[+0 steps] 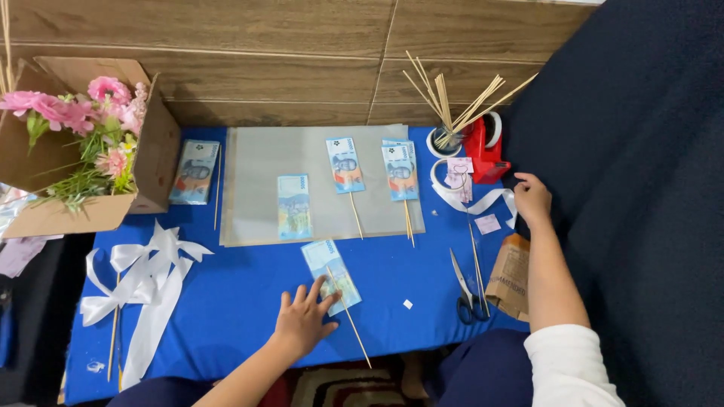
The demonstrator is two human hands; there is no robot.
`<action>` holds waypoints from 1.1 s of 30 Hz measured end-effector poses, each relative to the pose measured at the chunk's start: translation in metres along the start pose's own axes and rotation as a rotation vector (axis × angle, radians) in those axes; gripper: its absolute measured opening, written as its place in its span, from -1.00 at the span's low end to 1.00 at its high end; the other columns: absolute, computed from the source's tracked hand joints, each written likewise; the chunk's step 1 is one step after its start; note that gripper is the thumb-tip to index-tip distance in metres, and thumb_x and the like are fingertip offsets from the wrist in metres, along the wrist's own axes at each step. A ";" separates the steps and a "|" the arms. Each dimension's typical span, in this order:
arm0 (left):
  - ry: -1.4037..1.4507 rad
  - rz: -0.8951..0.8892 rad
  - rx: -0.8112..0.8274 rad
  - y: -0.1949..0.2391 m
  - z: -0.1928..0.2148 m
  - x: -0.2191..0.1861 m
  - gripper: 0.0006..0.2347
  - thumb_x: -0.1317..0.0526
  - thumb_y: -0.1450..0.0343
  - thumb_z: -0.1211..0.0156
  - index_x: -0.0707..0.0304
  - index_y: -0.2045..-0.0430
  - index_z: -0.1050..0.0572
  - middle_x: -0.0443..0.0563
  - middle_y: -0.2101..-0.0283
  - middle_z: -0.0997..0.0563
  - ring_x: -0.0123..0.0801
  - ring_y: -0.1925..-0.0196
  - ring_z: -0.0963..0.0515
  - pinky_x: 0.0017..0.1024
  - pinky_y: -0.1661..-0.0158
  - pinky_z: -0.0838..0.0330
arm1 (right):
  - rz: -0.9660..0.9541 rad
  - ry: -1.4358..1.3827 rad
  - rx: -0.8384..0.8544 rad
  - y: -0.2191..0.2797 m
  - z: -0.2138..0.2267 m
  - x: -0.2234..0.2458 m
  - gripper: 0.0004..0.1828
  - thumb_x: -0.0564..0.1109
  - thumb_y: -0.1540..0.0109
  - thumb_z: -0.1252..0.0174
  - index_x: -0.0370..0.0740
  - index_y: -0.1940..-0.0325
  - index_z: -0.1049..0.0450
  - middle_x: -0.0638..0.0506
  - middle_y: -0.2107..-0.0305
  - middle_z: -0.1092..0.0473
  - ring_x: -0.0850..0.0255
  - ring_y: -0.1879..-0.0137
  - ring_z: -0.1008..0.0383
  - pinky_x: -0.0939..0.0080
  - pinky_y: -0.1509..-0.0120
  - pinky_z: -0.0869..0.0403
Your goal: Attaching banknotes to wooden sticks using tape to create components for a money bouquet.
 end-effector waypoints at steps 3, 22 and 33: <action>0.060 0.006 0.112 0.004 0.009 0.002 -0.40 -0.33 -0.50 0.16 -0.45 -0.46 0.06 -0.06 -0.56 0.18 -0.08 -0.30 -0.19 -0.02 -0.11 -0.22 | 0.011 0.049 0.026 -0.021 -0.010 0.003 -0.47 -0.15 -0.28 0.17 0.03 -0.28 -0.49 -0.15 -0.05 -0.44 -0.12 -0.19 -0.40 -0.07 -0.36 -0.29; -0.003 -0.010 -0.215 -0.002 -0.011 0.003 -0.42 -0.36 -0.38 -0.09 -0.50 -0.32 -0.22 -0.06 -0.51 -0.03 -0.02 -0.09 -0.40 -0.02 0.09 -0.39 | -0.370 -0.530 0.183 -0.064 -0.047 0.007 -0.62 -0.05 -0.36 -0.15 -0.24 -0.22 -0.46 -0.10 -0.10 -0.46 0.14 -0.24 -0.47 0.15 -0.34 -0.47; -0.019 -0.005 -0.187 -0.001 -0.006 0.003 -0.42 -0.36 -0.39 -0.04 -0.52 -0.35 -0.19 -0.07 -0.53 0.02 -0.03 -0.13 -0.38 -0.03 0.05 -0.38 | -0.411 -0.743 0.154 -0.031 -0.035 0.013 -0.54 -0.17 -0.31 -0.18 -0.35 -0.29 -0.36 -0.17 -0.20 -0.40 0.11 -0.33 -0.45 0.22 -0.46 -0.43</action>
Point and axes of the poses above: each hand's wrist, its own y-axis away from the middle knuckle, its own z-axis out of the back of the hand, x = y × z, the point moved 6 cm from there along -y, towards the middle knuckle
